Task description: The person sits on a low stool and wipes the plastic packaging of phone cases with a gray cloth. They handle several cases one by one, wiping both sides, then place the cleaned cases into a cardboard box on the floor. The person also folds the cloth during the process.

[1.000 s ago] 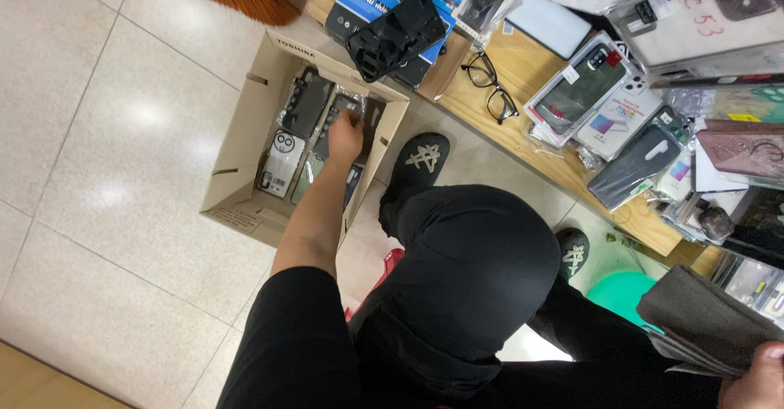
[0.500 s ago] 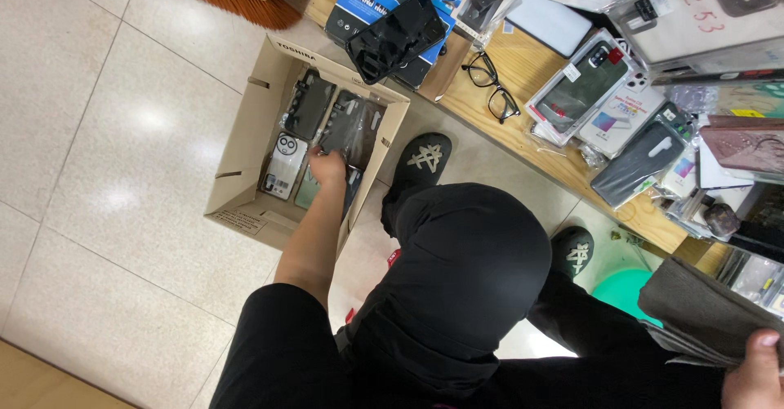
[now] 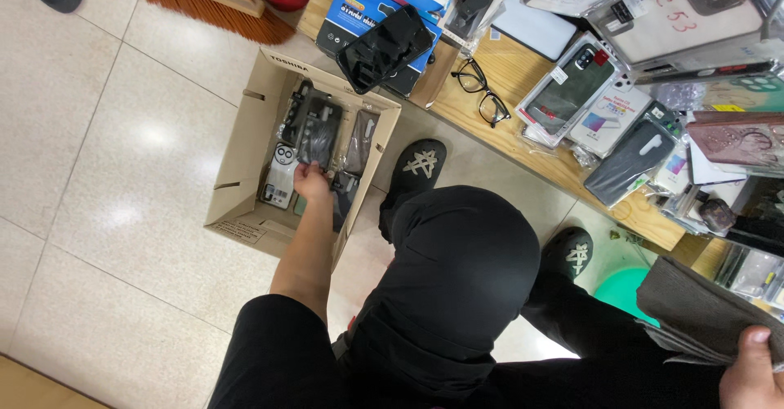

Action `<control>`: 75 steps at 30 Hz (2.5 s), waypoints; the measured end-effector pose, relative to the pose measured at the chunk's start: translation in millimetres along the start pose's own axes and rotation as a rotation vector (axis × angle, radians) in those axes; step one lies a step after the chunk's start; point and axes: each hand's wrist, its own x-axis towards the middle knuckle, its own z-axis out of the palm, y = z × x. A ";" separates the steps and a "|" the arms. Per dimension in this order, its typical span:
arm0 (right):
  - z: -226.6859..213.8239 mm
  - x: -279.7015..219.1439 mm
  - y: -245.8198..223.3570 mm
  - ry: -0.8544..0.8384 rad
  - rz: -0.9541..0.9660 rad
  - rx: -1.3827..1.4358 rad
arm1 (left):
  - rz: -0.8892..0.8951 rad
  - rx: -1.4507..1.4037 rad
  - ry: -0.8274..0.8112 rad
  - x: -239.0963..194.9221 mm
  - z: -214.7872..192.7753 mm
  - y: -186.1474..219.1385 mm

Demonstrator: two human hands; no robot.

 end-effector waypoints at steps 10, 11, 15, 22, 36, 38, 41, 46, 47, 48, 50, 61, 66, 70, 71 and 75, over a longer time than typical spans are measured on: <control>4.3 9.0 -52.4 -0.148 -0.148 -0.030 | 0.161 0.424 -0.073 47.4 14.9 -34.5; 2.8 9.2 -50.3 -0.156 -0.163 -0.054 | 0.245 0.557 -0.038 49.8 15.0 -36.0; 2.3 12.8 -68.3 -0.198 -0.162 -0.070 | 0.152 0.434 0.088 -9.1 21.3 -0.6; 0.5 12.6 -70.7 -0.201 -0.109 -0.157 | 0.759 1.081 -0.182 -63.2 15.8 21.7; -14.8 3.0 -11.5 -0.163 0.302 -0.276 | 0.858 1.286 -0.911 -70.2 37.5 28.4; -16.7 6.1 3.8 -0.239 0.177 -0.193 | 0.984 1.297 -0.430 -103.9 29.1 51.3; -9.9 12.5 -44.1 -0.269 0.253 -0.258 | 0.634 0.953 -0.108 -78.0 21.9 23.2; -8.0 14.4 -45.4 -0.277 0.263 -0.240 | 0.757 0.924 -0.290 -37.1 17.2 -4.5; -6.6 14.7 -53.4 -0.274 0.286 -0.233 | 0.901 0.947 -0.327 -30.1 17.8 -9.6; -11.4 12.5 -29.6 -0.271 0.286 -0.232 | 0.903 0.945 -0.329 -38.6 14.7 -4.5; -19.6 8.7 18.7 -0.282 0.246 -0.208 | 0.767 1.152 -0.336 -55.2 13.0 6.6; -0.4 28.5 -64.4 -0.082 0.397 0.612 | 0.742 1.146 -0.543 -93.9 -1.2 46.5; -16.5 38.0 -113.2 -0.093 0.518 1.103 | 0.869 0.804 -0.835 -172.4 -16.1 86.2; -26.4 41.0 -154.0 -0.104 0.550 1.270 | 0.828 1.088 -1.018 -209.8 -17.1 102.5; -29.4 41.2 -159.9 -0.105 0.537 1.301 | 0.815 1.186 -1.021 -212.8 -15.0 103.3; -31.3 32.9 -141.9 -0.045 0.508 1.412 | 0.805 1.425 -0.984 -219.4 -11.8 121.7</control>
